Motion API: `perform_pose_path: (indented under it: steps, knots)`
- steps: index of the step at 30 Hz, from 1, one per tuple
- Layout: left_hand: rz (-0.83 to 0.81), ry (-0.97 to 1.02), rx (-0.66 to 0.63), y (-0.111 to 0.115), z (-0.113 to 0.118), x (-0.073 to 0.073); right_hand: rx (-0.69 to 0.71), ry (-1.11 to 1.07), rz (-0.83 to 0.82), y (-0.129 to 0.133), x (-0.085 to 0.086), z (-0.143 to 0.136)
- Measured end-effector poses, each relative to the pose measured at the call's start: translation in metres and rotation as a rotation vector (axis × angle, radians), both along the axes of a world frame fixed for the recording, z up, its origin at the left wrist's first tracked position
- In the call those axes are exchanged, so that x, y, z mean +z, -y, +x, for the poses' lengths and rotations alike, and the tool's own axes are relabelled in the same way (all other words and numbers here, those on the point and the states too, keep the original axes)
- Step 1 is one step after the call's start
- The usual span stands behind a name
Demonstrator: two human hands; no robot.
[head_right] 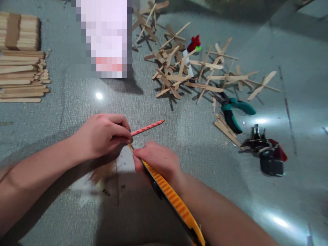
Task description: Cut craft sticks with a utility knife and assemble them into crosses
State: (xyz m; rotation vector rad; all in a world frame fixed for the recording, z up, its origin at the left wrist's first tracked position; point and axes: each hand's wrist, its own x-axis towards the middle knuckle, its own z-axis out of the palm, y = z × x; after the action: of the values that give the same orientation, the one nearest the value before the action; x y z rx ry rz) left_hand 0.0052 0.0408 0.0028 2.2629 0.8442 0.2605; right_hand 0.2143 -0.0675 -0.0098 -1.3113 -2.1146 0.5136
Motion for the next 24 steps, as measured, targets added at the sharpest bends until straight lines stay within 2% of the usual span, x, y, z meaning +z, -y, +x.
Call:
perform_pose_path:
  steps: [3, 6, 9, 12, 18, 24]
  knots:
    - [-0.001, -0.005, -0.004, 0.000, 0.000, 0.000, 0.132, -0.065, 0.056, -0.004, 0.003, 0.000]
    - [-0.003, -0.016, 0.002, 0.000, 0.001, 0.001, 0.034, -0.200, 0.129, -0.006, 0.006, -0.005]
    - [-0.004, -0.024, 0.004, 0.001, 0.000, 0.002, 0.003, -0.236, 0.093, -0.003, 0.006, -0.008]
    - [-0.006, -0.020, 0.002, 0.001, 0.000, 0.002, -0.009, -0.196, 0.055, 0.000, 0.004, -0.006]
    - [0.001, -0.003, 0.001, 0.000, 0.001, 0.001, 0.070, 0.081, -0.082, 0.000, -0.001, 0.005]
    - [0.003, 0.001, -0.001, 0.000, 0.000, 0.000, 0.021, -0.024, -0.016, 0.000, 0.001, 0.000]
